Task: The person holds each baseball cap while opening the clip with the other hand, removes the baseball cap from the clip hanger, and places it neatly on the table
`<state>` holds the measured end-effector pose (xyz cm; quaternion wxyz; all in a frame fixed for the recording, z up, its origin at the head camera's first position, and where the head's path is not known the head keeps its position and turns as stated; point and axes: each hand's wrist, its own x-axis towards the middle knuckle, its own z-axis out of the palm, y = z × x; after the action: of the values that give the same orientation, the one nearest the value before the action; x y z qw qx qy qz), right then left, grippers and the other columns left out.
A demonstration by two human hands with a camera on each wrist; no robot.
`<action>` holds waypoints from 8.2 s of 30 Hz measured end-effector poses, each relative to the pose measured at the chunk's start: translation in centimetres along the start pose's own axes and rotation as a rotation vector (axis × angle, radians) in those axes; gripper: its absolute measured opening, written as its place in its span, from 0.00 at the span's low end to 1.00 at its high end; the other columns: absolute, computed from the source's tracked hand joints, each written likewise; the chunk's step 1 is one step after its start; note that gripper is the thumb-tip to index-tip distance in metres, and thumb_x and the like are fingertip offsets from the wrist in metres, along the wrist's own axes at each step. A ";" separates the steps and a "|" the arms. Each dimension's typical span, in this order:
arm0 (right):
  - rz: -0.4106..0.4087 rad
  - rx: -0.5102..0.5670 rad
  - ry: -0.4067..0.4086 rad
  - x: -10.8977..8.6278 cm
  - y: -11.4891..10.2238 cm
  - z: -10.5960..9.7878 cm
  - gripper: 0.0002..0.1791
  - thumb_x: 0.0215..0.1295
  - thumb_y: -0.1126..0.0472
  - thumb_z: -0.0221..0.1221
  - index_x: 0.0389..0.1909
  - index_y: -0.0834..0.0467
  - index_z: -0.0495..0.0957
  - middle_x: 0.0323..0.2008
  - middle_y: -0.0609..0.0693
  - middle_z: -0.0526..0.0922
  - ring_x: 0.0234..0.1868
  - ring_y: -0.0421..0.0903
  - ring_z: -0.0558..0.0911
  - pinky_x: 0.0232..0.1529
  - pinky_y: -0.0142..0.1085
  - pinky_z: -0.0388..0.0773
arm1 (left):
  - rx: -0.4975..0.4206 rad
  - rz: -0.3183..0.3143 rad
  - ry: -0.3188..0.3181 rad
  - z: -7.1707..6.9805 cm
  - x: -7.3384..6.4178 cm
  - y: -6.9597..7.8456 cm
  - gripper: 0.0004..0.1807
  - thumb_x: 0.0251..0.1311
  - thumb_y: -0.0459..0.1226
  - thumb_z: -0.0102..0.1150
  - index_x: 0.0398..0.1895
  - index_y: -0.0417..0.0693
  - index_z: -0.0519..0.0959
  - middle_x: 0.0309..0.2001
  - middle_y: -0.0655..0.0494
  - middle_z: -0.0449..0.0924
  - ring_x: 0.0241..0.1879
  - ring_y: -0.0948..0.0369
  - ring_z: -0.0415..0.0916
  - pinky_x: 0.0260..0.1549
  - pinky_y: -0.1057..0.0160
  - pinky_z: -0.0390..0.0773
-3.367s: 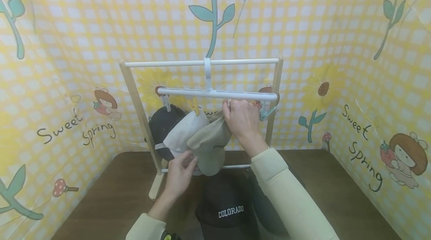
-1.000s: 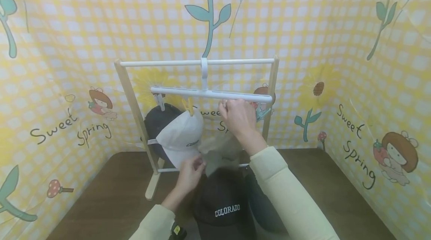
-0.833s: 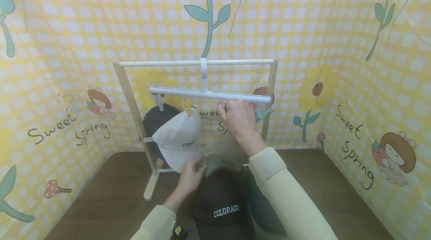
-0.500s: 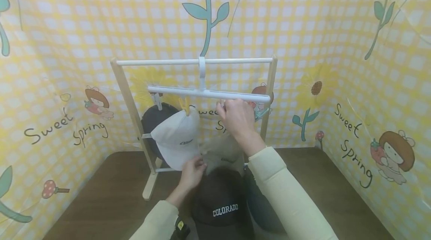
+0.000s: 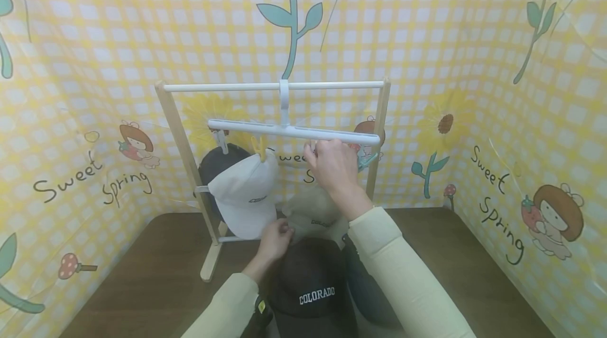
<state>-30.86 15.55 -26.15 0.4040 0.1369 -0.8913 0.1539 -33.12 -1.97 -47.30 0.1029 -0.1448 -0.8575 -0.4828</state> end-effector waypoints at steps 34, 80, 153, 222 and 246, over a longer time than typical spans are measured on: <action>0.036 0.001 -0.002 -0.4 0.1 0.3 0.33 0.76 0.50 0.52 0.05 0.51 0.63 0.04 0.43 0.62 0.07 0.41 0.59 0.10 0.35 0.53 | -0.037 0.006 -0.359 -5.6 -3.6 -3.2 0.30 0.81 0.50 0.40 0.71 0.35 0.69 0.69 0.36 0.71 0.70 0.39 0.67 0.67 0.38 0.66; 0.112 0.092 0.105 -1.0 4.8 -0.5 0.27 0.74 0.50 0.55 0.14 0.55 0.80 0.13 0.49 0.79 0.13 0.46 0.69 0.17 0.38 0.64 | -0.006 0.243 0.104 -7.2 -4.4 2.4 0.13 0.77 0.38 0.53 0.44 0.37 0.84 0.43 0.44 0.89 0.48 0.51 0.87 0.45 0.53 0.85; 0.058 -0.173 -0.032 1.6 -4.0 3.2 0.31 0.71 0.46 0.55 0.08 0.53 0.62 0.08 0.47 0.64 0.12 0.48 0.67 0.13 0.39 0.59 | 0.047 0.237 0.028 -7.6 -5.0 1.6 0.09 0.75 0.35 0.55 0.43 0.41 0.84 0.27 0.54 0.83 0.26 0.65 0.75 0.27 0.65 0.77; 0.034 0.054 -0.057 1.3 -3.3 2.7 0.30 0.76 0.55 0.49 0.08 0.52 0.62 0.06 0.45 0.62 0.09 0.43 0.60 0.10 0.35 0.55 | -0.085 -0.107 0.035 -15.1 -8.2 -5.1 0.13 0.75 0.33 0.55 0.57 0.37 0.76 0.48 0.39 0.86 0.38 0.55 0.86 0.31 0.54 0.85; 0.044 0.048 -0.048 1.2 -3.3 2.7 0.30 0.75 0.55 0.49 0.08 0.52 0.61 0.06 0.45 0.62 0.09 0.43 0.59 0.10 0.35 0.54 | -0.307 -0.379 -0.574 -20.9 -12.6 -9.0 0.29 0.73 0.39 0.58 0.63 0.26 0.61 0.33 0.44 0.85 0.26 0.54 0.85 0.27 0.57 0.86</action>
<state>-32.29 11.37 -26.38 0.3754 0.1306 -0.8996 0.1810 -23.66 -26.24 -47.75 -0.2558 -0.1269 -0.7808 -0.5558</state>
